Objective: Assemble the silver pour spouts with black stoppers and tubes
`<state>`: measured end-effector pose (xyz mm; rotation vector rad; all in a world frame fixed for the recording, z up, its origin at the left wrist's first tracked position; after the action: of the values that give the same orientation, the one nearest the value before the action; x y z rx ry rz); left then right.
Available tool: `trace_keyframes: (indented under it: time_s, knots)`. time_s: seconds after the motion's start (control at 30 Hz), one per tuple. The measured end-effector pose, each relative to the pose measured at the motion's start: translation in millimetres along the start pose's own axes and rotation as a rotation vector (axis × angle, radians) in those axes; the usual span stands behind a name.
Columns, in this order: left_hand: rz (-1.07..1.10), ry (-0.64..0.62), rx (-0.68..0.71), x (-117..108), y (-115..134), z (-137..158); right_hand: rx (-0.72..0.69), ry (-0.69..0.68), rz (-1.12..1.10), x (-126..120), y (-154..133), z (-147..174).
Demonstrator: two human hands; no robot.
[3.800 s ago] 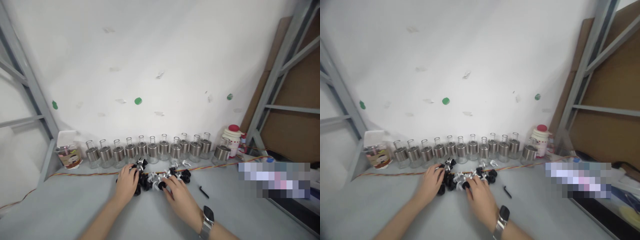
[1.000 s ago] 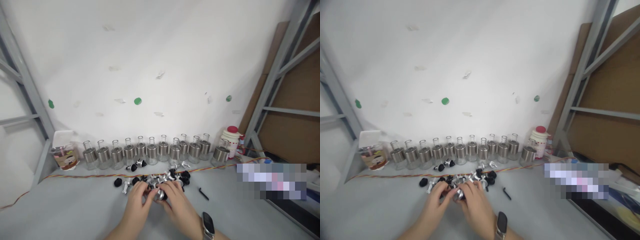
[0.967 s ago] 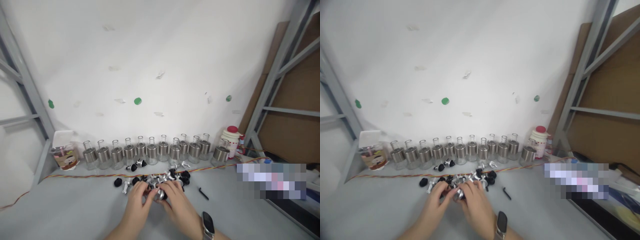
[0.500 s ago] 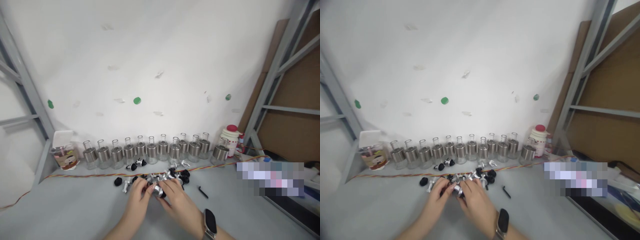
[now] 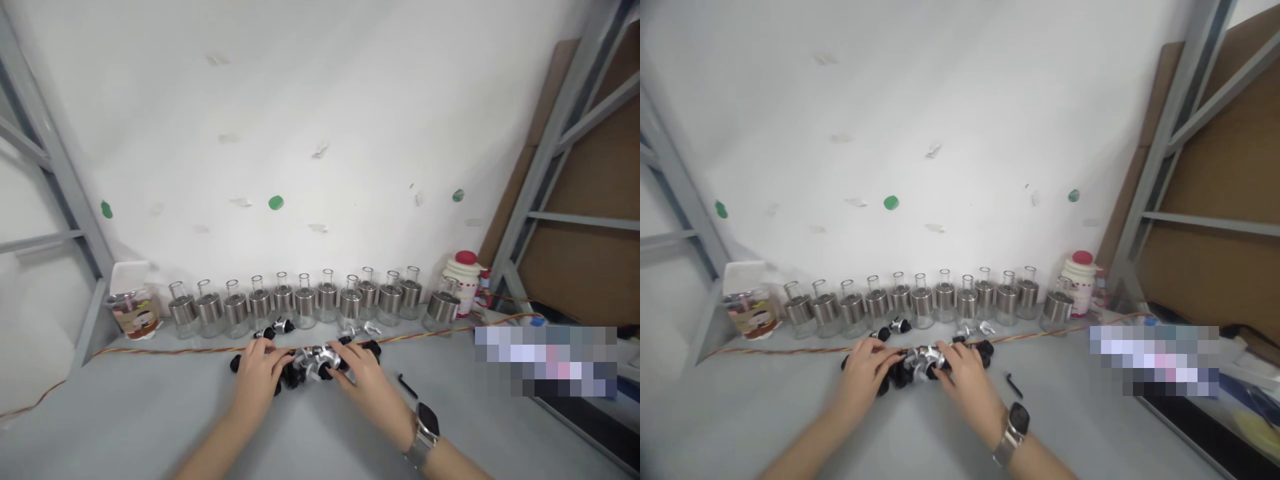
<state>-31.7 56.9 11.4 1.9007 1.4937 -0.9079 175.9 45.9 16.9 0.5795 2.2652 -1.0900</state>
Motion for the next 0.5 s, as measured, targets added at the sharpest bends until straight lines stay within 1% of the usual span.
trace_keyframes:
  time_s: [0.17,0.27,0.33,0.43,0.47,0.5]
  knots:
    - [0.010,0.007,-0.007,4.6,-2.3,1.0,-0.001,-0.083,0.001,3.5,-9.6,5.0]
    - [0.037,0.025,-0.032,-1.5,-1.2,0.4,-0.021,-0.084,0.006,3.1,-13.5,6.1]
    - [0.099,0.013,-0.025,-9.0,5.1,1.0,-0.063,-0.091,0.022,2.7,-18.2,7.1]
    - [0.258,-0.115,0.054,-19.7,23.7,5.6,-0.147,-0.128,0.034,2.9,-27.8,9.5]
    - [0.301,-0.167,0.073,-21.9,30.4,8.1,-0.176,-0.140,0.031,3.3,-30.9,10.5]
    - [0.331,-0.193,0.074,-23.6,36.1,10.6,-0.201,-0.149,0.026,3.8,-33.6,11.4]
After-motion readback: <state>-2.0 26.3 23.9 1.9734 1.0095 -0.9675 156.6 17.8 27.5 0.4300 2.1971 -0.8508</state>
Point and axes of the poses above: each hand's wrist, its own z-axis away from the middle knuckle, its own x-axis out of the palm, y = z × x, the point moved 2 cm from there along -z, towards the middle knuckle, and after that the axes turned 15 degrees about -z, right-handed, at the moved point
